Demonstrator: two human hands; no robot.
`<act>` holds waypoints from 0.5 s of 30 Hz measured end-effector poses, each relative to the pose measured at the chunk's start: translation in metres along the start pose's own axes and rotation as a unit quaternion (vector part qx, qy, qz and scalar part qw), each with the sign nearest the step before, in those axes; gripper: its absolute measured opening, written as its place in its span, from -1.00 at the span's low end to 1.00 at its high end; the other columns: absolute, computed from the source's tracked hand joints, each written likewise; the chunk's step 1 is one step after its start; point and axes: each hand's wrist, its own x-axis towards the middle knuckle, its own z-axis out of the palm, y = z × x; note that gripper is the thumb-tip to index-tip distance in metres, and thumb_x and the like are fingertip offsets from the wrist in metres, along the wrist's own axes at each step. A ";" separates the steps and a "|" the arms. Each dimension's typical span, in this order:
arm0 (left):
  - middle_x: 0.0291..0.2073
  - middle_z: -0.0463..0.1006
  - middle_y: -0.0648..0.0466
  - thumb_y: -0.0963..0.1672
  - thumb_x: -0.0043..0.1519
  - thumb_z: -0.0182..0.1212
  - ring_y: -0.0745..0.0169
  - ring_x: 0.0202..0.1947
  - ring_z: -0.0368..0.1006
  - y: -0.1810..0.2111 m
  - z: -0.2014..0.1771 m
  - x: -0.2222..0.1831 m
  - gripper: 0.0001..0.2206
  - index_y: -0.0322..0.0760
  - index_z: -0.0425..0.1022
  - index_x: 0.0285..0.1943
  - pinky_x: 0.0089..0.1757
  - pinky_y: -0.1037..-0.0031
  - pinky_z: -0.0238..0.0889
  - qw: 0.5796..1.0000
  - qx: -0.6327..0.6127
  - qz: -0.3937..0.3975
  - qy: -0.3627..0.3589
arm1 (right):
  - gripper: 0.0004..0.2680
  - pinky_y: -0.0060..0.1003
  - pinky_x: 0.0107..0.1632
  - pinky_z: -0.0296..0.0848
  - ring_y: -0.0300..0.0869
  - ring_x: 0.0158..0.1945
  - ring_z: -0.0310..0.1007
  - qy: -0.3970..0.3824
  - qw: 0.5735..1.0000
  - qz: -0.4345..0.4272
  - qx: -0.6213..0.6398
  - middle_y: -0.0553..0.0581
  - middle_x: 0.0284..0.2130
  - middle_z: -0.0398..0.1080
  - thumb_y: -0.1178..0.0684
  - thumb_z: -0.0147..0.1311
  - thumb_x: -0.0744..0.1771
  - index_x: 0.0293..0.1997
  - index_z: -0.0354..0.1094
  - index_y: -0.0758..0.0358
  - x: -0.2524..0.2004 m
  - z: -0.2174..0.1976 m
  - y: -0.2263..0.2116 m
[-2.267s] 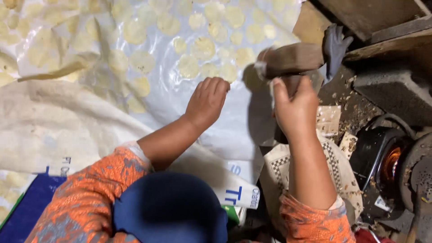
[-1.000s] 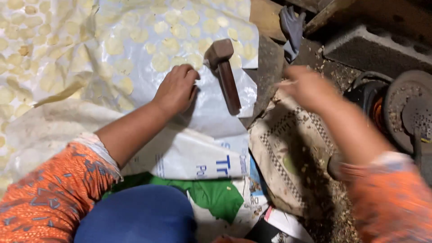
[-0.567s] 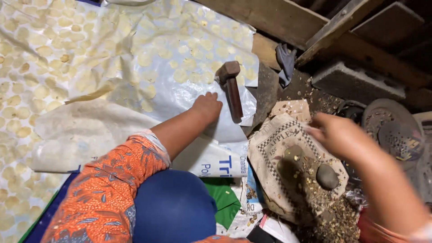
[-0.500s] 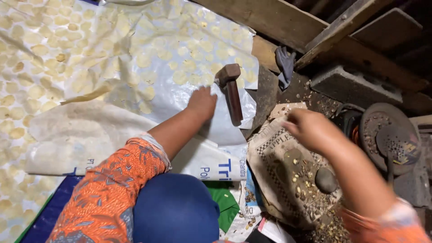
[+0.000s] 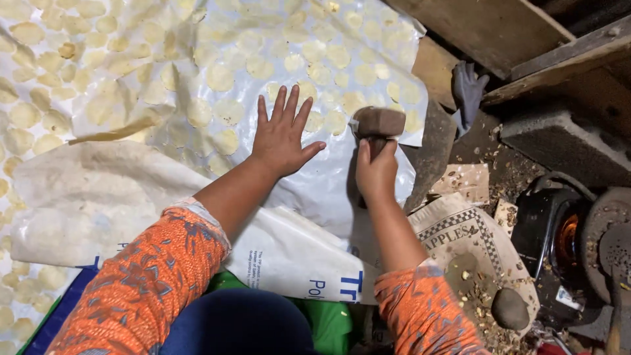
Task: Cracking nuts with a stone, sorting kernels, and flattening them with a wooden mallet.
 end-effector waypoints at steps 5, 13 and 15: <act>0.61 -0.20 -0.19 0.30 0.30 -0.18 -0.21 0.60 -0.39 0.002 -0.001 0.000 -0.16 -0.16 -0.07 0.65 0.38 -0.25 -0.61 1.000 -0.024 0.015 -0.002 | -0.62 0.25 0.09 0.42 0.33 0.13 0.43 -0.051 0.995 -0.004 -0.090 0.44 -0.07 0.47 -0.32 0.05 0.37 0.10 0.27 0.19 0.029 -0.073 -0.036; 0.61 -0.25 -0.20 0.30 0.29 -0.22 -0.20 0.60 -0.43 0.000 0.005 0.007 -0.15 -0.16 -0.11 0.66 0.39 -0.21 -0.61 1.000 -0.005 0.010 -0.002 | -0.52 0.22 0.03 0.51 0.42 0.04 0.47 0.005 0.998 -0.035 -0.046 0.65 -0.09 0.42 -0.17 -0.01 0.41 0.28 0.06 0.56 0.017 -0.027 -0.003; 0.60 -0.24 -0.26 0.28 0.29 -0.14 -0.27 0.59 -0.40 0.000 0.006 0.003 -0.14 -0.23 -0.11 0.65 0.40 -0.20 -0.53 1.000 -0.011 0.013 -0.001 | -0.56 0.33 0.02 0.44 0.46 0.04 0.44 -0.045 0.992 -0.033 -0.112 0.61 -0.16 0.46 -0.32 0.03 0.38 0.08 0.31 0.37 0.033 -0.045 -0.001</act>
